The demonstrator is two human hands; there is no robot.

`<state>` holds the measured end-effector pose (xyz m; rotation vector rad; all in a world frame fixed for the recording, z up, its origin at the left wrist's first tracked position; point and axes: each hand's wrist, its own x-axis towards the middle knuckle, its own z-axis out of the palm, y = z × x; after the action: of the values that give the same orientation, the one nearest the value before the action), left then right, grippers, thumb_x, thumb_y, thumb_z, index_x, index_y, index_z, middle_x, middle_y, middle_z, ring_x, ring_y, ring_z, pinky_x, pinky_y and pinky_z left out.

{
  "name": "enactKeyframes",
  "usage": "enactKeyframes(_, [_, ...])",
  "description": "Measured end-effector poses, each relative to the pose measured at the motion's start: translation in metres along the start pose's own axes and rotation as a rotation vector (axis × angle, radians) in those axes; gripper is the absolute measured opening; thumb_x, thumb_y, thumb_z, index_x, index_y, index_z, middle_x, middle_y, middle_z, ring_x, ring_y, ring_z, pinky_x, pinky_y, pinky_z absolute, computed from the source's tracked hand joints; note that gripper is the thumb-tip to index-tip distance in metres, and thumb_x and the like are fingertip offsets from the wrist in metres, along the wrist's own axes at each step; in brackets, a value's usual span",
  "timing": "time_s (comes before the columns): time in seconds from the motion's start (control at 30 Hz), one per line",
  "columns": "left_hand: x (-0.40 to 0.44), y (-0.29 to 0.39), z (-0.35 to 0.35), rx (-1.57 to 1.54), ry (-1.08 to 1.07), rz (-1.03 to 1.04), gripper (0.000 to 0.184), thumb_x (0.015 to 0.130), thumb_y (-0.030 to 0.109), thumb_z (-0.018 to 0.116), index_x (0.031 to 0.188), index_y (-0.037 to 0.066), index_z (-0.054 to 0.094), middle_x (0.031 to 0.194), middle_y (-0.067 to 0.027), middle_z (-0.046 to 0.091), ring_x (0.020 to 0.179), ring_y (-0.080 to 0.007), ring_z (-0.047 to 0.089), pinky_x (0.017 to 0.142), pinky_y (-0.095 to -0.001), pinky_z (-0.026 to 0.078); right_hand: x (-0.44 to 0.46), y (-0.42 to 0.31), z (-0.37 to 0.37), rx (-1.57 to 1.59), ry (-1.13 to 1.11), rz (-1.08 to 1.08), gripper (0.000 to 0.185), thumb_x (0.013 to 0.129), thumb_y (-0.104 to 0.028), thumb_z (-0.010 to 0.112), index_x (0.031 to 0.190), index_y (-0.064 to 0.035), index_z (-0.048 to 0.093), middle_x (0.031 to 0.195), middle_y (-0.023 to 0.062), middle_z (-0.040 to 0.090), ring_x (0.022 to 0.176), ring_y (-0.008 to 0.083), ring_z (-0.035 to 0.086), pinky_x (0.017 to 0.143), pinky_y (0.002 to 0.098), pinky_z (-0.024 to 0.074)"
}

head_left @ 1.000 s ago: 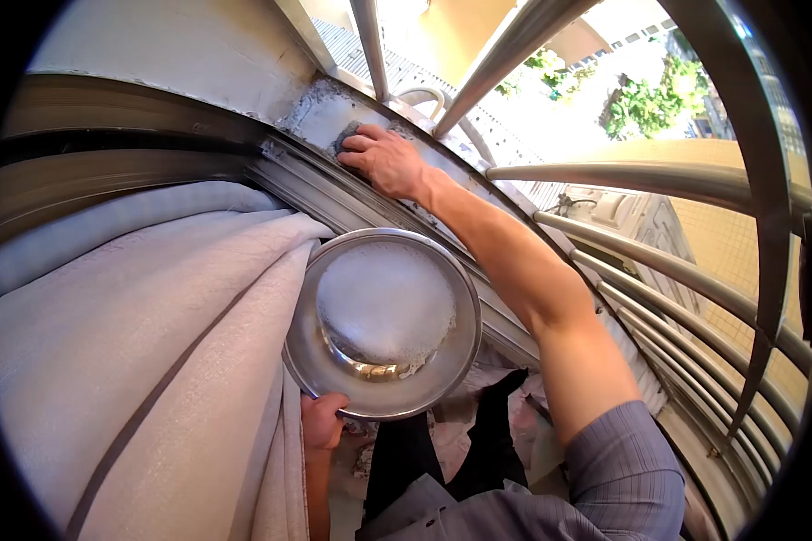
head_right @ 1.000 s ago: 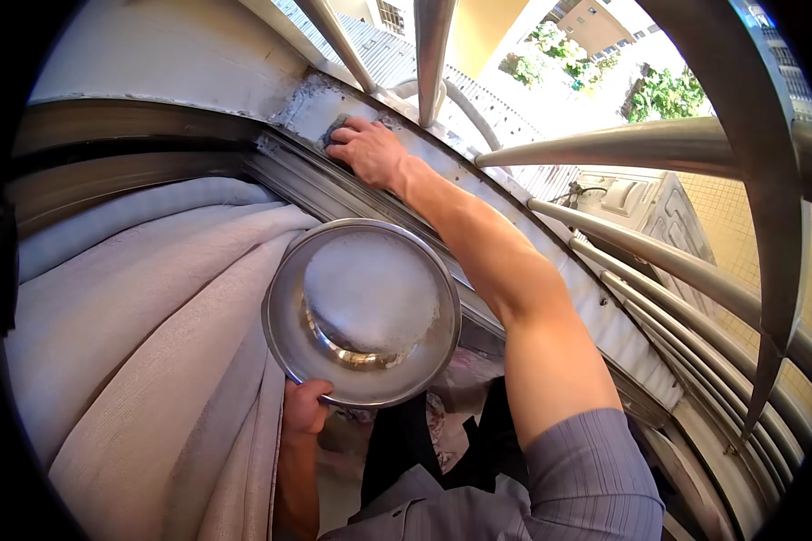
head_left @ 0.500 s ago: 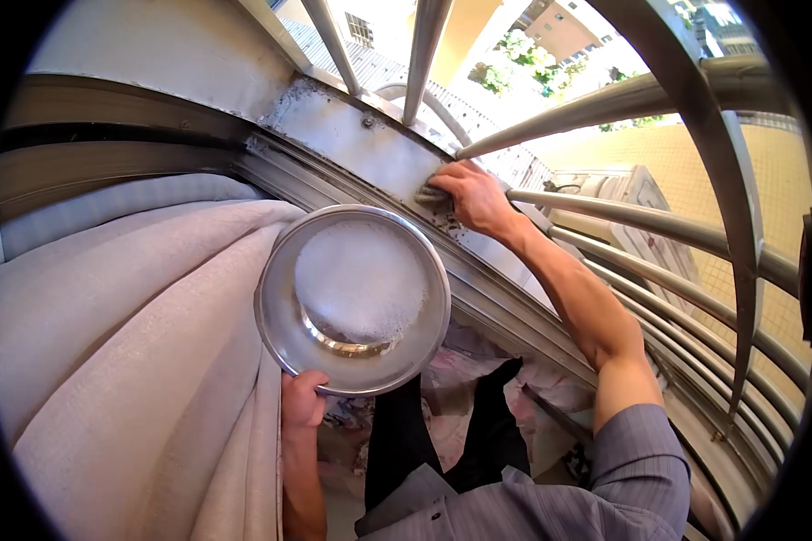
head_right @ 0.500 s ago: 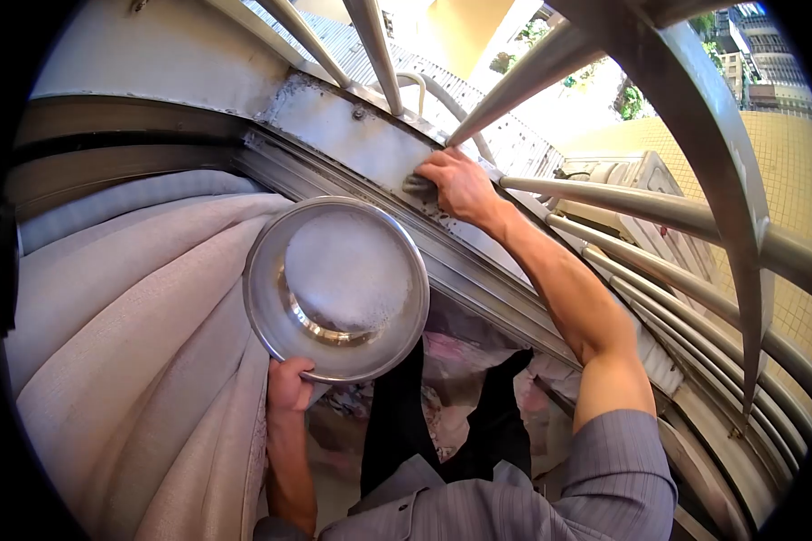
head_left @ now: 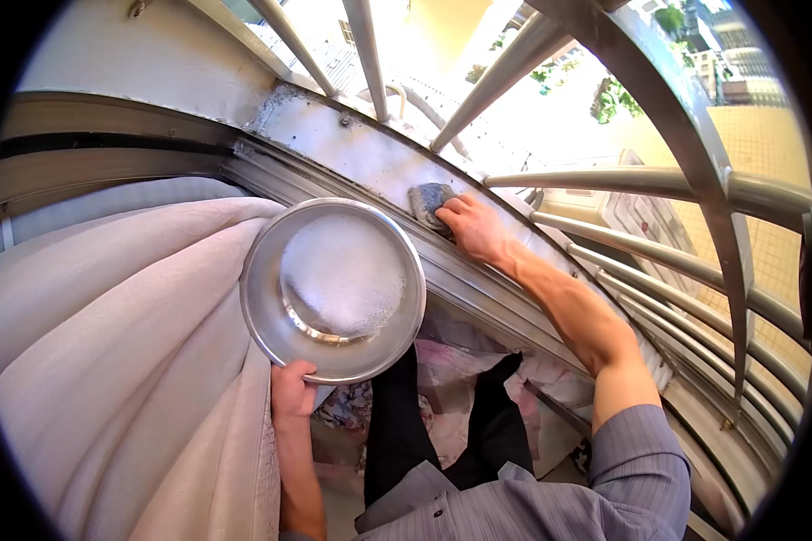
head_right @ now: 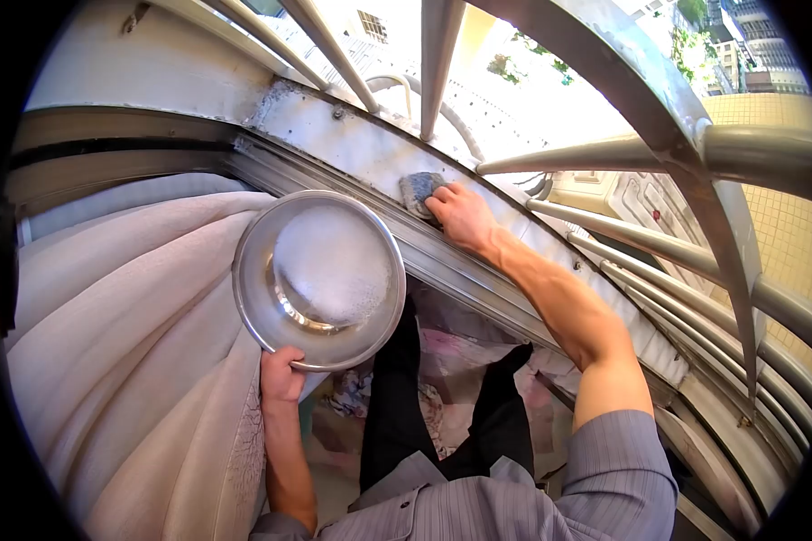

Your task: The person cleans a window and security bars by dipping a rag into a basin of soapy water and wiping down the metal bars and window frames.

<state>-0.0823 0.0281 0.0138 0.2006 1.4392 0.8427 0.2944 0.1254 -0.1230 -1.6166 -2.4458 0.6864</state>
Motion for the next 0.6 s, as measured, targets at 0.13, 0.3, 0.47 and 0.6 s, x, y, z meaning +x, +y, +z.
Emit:
enactKeyframes(0.13, [-0.002, -0.005, -0.009, -0.033, 0.014, -0.030, 0.058, 0.069, -0.012, 0.050, 0.126, -0.005, 0.050, 0.118, -0.0146, 0.059, 0.109, -0.0295, 0.059, 0.095, -0.0406, 0.048, 0.047, -0.018, -0.020, -0.071, 0.524, -0.017, 0.026, 0.078, -0.008, 0.058, 0.104, -0.0045, 0.062, 0.105, 0.0085, 0.062, 0.103, 0.0261, 0.059, 0.084, 0.0353, 0.0534])
enactKeyframes(0.3, [0.002, -0.003, -0.012, -0.059, -0.033, -0.070, 0.055, 0.070, -0.012, 0.050, 0.124, -0.004, 0.051, 0.116, -0.0145, 0.060, 0.106, -0.0288, 0.060, 0.092, -0.0394, 0.050, 0.099, -0.026, -0.006, 0.026, 0.258, 0.205, 0.016, 0.081, -0.007, 0.056, 0.095, -0.0062, 0.064, 0.097, 0.0136, 0.063, 0.092, 0.0316, 0.063, 0.078, 0.0422, 0.0539])
enactKeyframes(0.47, [0.006, -0.003, -0.024, 0.027, 0.031, -0.110, 0.054, 0.069, -0.014, 0.048, 0.122, -0.003, 0.054, 0.113, -0.0125, 0.061, 0.102, -0.0255, 0.060, 0.087, -0.0366, 0.050, 0.243, -0.070, -0.044, 0.139, 0.327, -0.076, 0.027, 0.085, -0.010, 0.057, 0.112, -0.0104, 0.064, 0.115, 0.0111, 0.061, 0.107, 0.0318, 0.059, 0.090, 0.0419, 0.0500])
enactKeyframes(0.6, [0.006, 0.003, -0.022, 0.163, 0.022, -0.076, 0.054, 0.069, -0.014, 0.049, 0.122, -0.003, 0.054, 0.112, -0.0113, 0.061, 0.104, -0.0251, 0.060, 0.087, -0.0364, 0.050, 0.302, -0.079, 0.013, -0.120, -0.012, -0.164, 0.039, 0.090, -0.009, 0.049, 0.125, -0.0202, 0.061, 0.137, 0.0010, 0.052, 0.125, 0.0233, 0.047, 0.100, 0.0439, 0.0399])
